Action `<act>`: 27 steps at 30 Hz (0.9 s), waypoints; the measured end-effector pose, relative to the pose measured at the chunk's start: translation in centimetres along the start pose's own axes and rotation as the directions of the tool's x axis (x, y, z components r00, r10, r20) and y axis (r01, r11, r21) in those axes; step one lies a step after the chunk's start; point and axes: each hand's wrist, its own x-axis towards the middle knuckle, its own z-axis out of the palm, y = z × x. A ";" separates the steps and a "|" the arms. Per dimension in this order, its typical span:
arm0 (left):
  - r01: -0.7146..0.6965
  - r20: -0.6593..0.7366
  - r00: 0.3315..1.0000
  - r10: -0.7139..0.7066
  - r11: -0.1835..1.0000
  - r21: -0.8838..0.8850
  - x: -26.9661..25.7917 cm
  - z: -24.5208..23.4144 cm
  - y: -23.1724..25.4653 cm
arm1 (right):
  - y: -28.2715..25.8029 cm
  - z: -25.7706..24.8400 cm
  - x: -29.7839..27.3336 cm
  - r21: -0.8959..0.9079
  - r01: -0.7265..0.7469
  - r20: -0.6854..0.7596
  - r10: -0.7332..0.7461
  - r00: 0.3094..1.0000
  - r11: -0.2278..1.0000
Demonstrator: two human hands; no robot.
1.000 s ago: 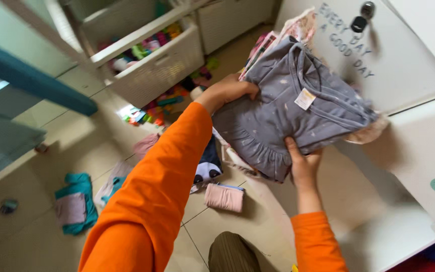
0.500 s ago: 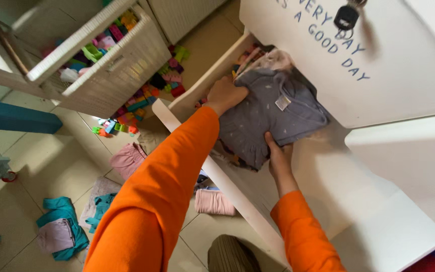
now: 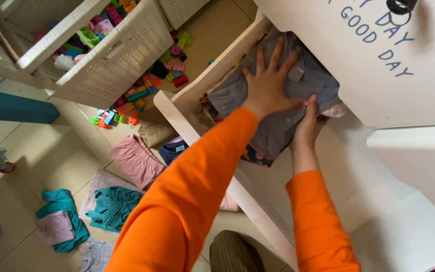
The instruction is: The person folds various small items of clothing by hand while sitting on the floor, and then places the folded items into a white plastic drawer.
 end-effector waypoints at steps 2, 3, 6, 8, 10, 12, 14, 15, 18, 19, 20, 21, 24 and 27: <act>0.081 0.167 0.982 -0.089 0.995 0.050 2.4 -0.7 -0.1 | -1.3 0.1 1.5 0.017 -0.109 0.091 0.107 0.990 0.994; 0.099 0.202 0.972 -0.118 0.990 0.100 3.3 -0.9 -0.2 | -1.7 0.0 1.7 0.026 -0.220 0.184 0.212 0.960 0.975; 0.101 0.240 0.962 -0.127 0.988 0.116 3.6 -1.0 -0.5 | -2.3 0.5 0.8 -0.181 -0.048 0.059 0.059 0.996 0.982; 0.102 0.240 0.963 -0.121 0.991 0.088 2.9 -0.7 -1.1 | -2.9 1.0 -0.7 -0.291 -0.145 -0.016 0.146 0.989 0.946; 0.014 0.139 0.990 -0.017 1.000 0.021 1.4 -0.6 -2.0 | -3.7 1.8 -1.9 -0.384 -0.235 -0.086 0.219 0.972 0.893; -0.015 0.114 0.993 0.022 0.998 -0.061 0.0 -0.7 -2.9 | -4.0 2.1 -2.8 -0.301 -0.323 -0.184 0.278 0.943 0.897; -0.037 0.092 0.994 0.051 0.988 -0.148 -2.2 -0.7 -3.1 | -4.2 1.1 -3.1 -0.301 -0.249 -0.100 0.229 0.968 0.920; 0.021 0.053 0.998 -0.016 0.994 -0.107 -3.4 -0.6 -2.6 | -4.4 0.5 -2.9 -0.293 -0.176 -0.028 0.176 0.984 0.940; 0.127 -0.018 0.991 -0.130 0.986 -0.113 -7.4 -1.5 -0.8 | -4.8 0.2 -3.2 -0.381 -0.018 -0.193 -0.061 0.979 0.924; 0.151 -0.042 0.986 -0.159 0.976 -0.160 -9.0 -2.1 -0.2 | -5.2 -0.1 -4.3 -0.408 0.040 -0.190 -0.128 0.973 0.912; 0.167 -0.049 0.983 -0.177 0.973 -0.158 -10.8 -2.8 0.4 | -5.4 0.2 -5.8 -0.499 0.103 -0.141 -0.198 0.970 0.860; 0.092 -0.183 0.972 -0.147 0.955 -0.281 -12.8 -3.7 0.9 | -5.6 0.7 -7.6 -0.581 0.168 -0.083 -0.263 0.961 0.796; -0.029 -0.398 0.901 -0.171 0.893 -0.449 -18.6 -6.6 0.8 | -5.1 3.7 -14.9 -0.618 0.595 0.264 -0.577 0.773 0.514; -0.032 -0.509 0.821 -0.260 0.868 -0.495 -24.3 -8.7 -2.0 | -3.2 7.2 -23.4 -0.376 0.758 0.439 -0.618 0.653 0.534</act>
